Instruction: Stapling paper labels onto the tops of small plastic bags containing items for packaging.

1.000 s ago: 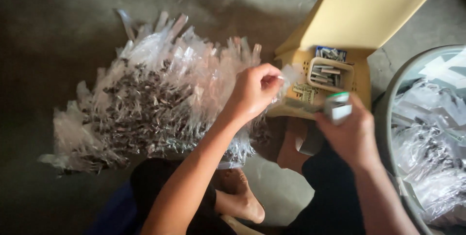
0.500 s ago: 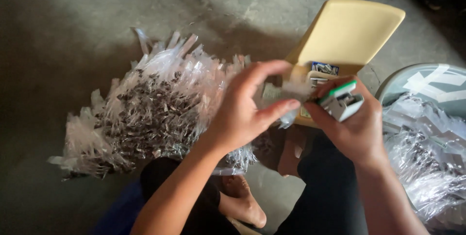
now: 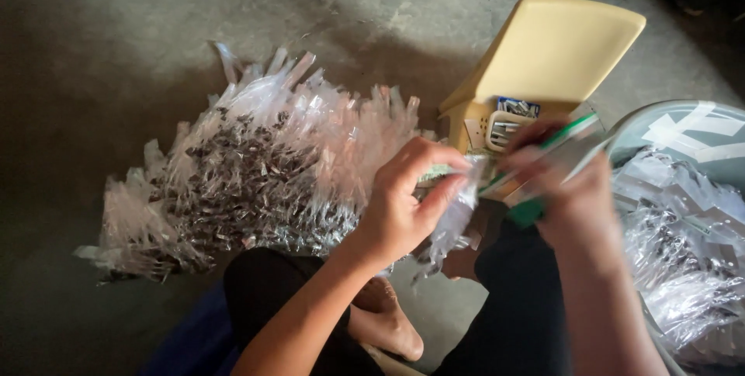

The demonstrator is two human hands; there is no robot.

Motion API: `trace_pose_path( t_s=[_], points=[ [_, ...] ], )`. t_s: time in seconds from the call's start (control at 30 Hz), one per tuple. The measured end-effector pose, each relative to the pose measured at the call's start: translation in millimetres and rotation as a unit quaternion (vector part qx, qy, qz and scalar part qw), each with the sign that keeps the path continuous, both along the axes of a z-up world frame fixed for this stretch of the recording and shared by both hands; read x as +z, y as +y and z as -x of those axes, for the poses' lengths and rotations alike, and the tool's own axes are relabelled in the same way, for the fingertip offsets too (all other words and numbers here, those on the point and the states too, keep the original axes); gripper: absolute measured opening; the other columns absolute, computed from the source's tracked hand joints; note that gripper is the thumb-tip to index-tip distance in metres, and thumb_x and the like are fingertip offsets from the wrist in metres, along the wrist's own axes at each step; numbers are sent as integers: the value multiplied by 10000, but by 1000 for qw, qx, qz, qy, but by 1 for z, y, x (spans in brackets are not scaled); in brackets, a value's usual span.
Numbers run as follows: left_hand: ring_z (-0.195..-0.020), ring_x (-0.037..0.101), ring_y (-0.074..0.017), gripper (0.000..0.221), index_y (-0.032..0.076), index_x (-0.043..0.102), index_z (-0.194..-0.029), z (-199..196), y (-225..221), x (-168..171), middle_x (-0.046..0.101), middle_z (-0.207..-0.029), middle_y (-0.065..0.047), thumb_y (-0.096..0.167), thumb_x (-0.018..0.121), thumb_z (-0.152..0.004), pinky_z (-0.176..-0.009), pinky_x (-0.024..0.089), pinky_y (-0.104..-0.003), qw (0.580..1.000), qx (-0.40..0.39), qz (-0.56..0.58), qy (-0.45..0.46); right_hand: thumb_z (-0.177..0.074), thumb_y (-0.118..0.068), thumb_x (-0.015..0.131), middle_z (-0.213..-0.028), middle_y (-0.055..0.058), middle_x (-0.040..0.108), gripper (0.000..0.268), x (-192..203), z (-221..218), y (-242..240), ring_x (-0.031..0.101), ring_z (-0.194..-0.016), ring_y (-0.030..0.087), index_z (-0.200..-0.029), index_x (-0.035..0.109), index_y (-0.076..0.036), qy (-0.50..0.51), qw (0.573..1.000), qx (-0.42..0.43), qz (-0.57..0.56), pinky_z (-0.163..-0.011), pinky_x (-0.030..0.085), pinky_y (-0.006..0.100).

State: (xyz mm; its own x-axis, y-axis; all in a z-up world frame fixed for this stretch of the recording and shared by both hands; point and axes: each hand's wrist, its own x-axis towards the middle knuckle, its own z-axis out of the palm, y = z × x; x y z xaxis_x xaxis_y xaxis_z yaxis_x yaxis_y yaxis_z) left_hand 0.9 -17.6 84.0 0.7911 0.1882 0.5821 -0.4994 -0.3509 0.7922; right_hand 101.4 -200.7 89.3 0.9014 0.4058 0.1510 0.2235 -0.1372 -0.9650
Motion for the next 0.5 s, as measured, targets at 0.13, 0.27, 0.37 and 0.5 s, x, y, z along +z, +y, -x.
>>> trace_pose_path(
  t_s=[0.13,0.27,0.37,0.5],
  points=[
    [-891,713,-212,340,35,586,-1127,1,-1,-7,702,-1030,-84,-62,754,-847,-835,585,-318,997,75,2,10,-857,-101,741,-1220,187,550,498,-8,-24,-4,620,-1055,307,-1321,585,-11,347,802,-28,-485,-908,535,454],
    [-707,644,-191,254,50,656,-1013,-4,-5,-20,662,-886,-50,-5,811,-819,-658,526,-312,991,121,-56,33,-1029,-133,615,-1065,60,639,115,-11,-8,14,624,-909,145,-1112,540,-110,138,910,-80,-382,-846,541,271],
    [-698,605,-191,250,51,653,-987,-7,-14,-26,617,-887,-43,-38,795,-802,-635,493,-318,989,131,-63,19,-1060,-385,536,-959,71,692,346,-16,-2,33,694,-796,162,-1112,615,-53,105,959,-93,-245,-723,564,266],
    [-698,705,-225,230,136,699,-942,-15,-24,-56,616,-775,-23,107,870,-791,-650,603,-352,983,174,-55,4,-1043,-465,683,-795,78,623,405,-75,-33,53,620,-691,159,-921,630,-83,9,975,-159,-155,-646,556,328]
  ],
)
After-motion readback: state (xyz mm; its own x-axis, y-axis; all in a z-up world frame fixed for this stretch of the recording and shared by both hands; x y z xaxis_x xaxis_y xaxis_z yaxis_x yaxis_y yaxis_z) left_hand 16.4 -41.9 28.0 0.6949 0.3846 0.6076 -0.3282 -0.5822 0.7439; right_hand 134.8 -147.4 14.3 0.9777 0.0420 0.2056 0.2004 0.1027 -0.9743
